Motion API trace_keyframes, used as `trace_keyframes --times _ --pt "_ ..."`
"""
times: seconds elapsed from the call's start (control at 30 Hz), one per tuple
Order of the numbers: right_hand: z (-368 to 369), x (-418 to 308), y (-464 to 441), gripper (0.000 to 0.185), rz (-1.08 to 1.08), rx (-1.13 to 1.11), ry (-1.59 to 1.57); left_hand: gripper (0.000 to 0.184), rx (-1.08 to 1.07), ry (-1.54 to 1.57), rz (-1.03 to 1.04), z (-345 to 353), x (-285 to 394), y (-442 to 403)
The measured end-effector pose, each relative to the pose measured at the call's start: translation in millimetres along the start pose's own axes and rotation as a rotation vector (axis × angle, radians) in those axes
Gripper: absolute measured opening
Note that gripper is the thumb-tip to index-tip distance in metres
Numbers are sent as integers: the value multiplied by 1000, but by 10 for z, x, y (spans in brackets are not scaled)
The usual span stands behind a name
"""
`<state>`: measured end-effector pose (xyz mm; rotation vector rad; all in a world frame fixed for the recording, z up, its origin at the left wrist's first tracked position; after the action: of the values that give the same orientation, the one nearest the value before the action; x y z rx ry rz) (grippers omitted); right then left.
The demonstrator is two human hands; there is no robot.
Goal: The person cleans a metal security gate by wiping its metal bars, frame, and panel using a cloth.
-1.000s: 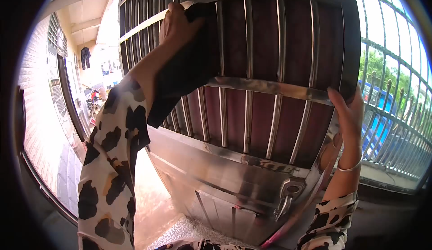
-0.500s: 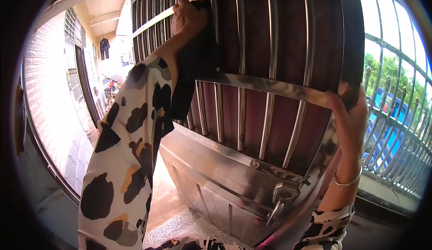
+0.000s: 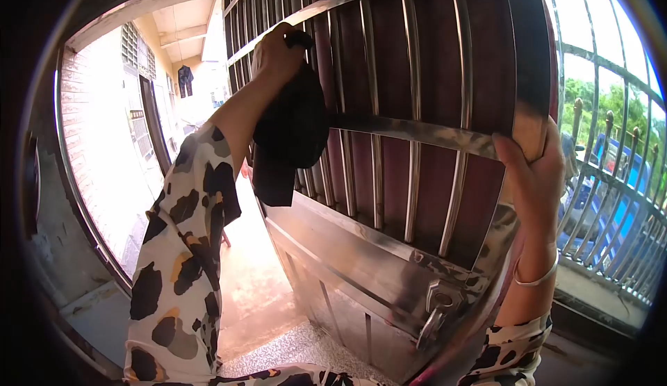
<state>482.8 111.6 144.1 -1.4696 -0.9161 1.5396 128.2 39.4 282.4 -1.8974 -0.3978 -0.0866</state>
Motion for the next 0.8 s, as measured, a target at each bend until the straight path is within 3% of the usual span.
trace_keyframes --times 0.23,0.33,0.4,0.6,0.67,0.8 --pt "10 -15 21 51 -29 9 27 40 309 -65 12 201 160 187" --pt "14 -15 24 52 16 -3 -14 31 250 24 65 162 129 -3" --pt "13 -32 23 51 -18 1 -16 24 324 60 152 120 180 -60" --pt "7 -103 43 46 -20 4 7 22 342 -153 277 163 281 -219" --pt "-7 -92 35 45 -7 -8 10 21 391 -6 43 234 320 -229" --pt "-30 -87 26 44 -51 -26 48 23 432 115 -142 214 312 -149"
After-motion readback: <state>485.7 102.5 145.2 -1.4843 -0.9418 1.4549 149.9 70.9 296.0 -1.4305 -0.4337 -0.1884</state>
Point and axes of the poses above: each hand's wrist, its own y-axis away from the middle knuckle, its own z-axis out of the palm, x = y × z, the point moved 2 cm from there along -y, towards the middle knuckle, and after that the axes turned 4 degrees about -y, right-handed, at the moved point
